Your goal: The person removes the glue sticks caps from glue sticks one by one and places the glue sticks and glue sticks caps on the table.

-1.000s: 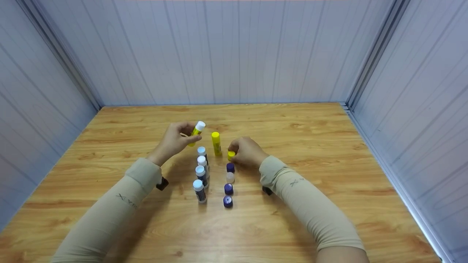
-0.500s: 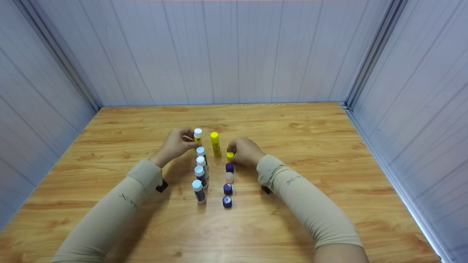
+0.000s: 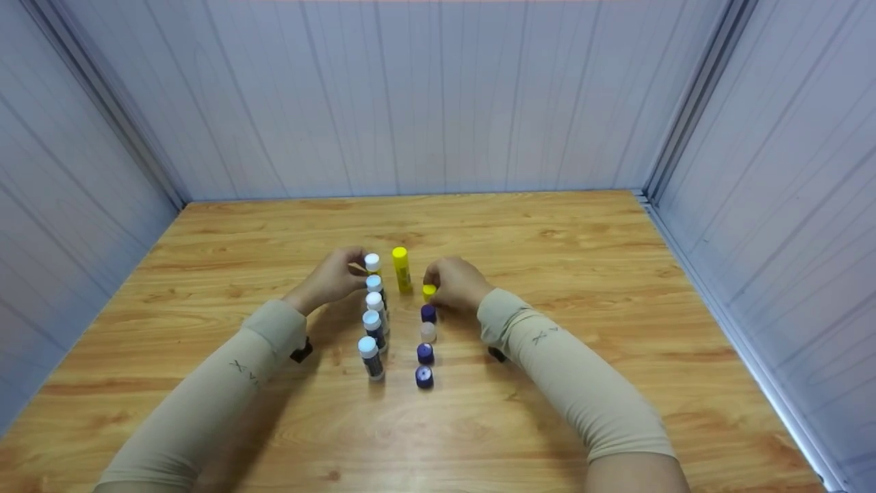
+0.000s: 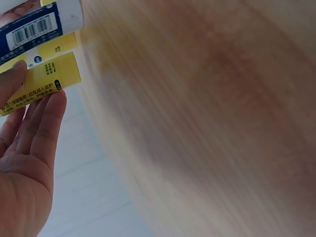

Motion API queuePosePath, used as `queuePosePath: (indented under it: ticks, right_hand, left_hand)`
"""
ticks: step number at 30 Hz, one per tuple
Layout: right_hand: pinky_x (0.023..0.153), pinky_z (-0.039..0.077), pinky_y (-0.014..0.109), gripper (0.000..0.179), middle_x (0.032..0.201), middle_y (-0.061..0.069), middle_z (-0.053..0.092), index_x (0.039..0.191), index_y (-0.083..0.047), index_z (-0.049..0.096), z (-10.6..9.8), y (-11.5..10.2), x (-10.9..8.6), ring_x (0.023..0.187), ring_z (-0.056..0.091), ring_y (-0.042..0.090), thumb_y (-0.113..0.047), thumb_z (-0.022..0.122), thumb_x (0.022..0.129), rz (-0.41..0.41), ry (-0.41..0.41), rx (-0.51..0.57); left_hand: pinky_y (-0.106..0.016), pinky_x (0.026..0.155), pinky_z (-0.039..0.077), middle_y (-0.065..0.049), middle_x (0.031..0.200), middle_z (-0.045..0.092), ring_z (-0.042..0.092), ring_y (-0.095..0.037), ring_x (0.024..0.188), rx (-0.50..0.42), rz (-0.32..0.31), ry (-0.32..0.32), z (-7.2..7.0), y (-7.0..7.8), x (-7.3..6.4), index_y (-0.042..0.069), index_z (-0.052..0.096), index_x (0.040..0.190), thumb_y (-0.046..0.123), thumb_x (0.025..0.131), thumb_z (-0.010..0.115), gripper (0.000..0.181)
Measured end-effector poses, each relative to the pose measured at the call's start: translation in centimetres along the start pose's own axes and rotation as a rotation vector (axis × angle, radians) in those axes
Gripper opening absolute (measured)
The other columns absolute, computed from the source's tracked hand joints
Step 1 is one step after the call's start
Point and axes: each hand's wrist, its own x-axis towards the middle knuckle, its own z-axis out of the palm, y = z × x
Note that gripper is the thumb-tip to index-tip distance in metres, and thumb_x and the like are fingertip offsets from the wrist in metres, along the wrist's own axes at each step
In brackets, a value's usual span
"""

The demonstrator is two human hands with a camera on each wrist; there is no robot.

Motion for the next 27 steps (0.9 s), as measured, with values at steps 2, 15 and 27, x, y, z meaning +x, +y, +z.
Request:
queuePosePath:
  ticks: [2,15,27]
  right_hand:
    - [0.099,0.062,0.047,0.025,0.113,0.013,0.078,0.121,-0.004,0.078,0.1,0.0,0.1,0.106,0.073,0.029,-0.005,0.079,0.096,-0.005,0.000,-0.003]
    - [0.099,0.062,0.049,0.030,0.114,0.015,0.077,0.124,0.000,0.075,0.2,0.2,0.1,0.106,0.072,0.030,-0.003,0.078,0.095,-0.055,0.005,-0.025]
    - [0.103,0.060,0.054,0.053,0.132,0.023,0.072,0.142,0.001,0.067,-2.3,-1.7,-0.1,0.120,0.068,0.039,-0.015,0.086,0.095,-0.043,0.059,0.030]
  left_hand:
    - [-0.042,0.108,0.060,-0.013,0.126,0.070,0.068,-0.031,0.124,0.005,-0.009,-0.011,0.1,-0.1,0.0,0.004,0.067,0.118,-0.002,0.101,0.073,0.019]
    - [-0.042,0.110,0.058,-0.013,0.128,0.070,0.067,-0.030,0.125,0.004,-0.003,-0.034,0.6,-0.1,0.0,0.003,0.069,0.120,-0.007,0.104,0.063,0.020]
    - [-0.042,0.108,0.059,-0.009,0.120,0.073,0.068,-0.026,0.117,0.009,-0.038,-0.027,0.7,0.3,0.1,0.005,0.073,0.118,-0.010,0.102,0.061,0.025]
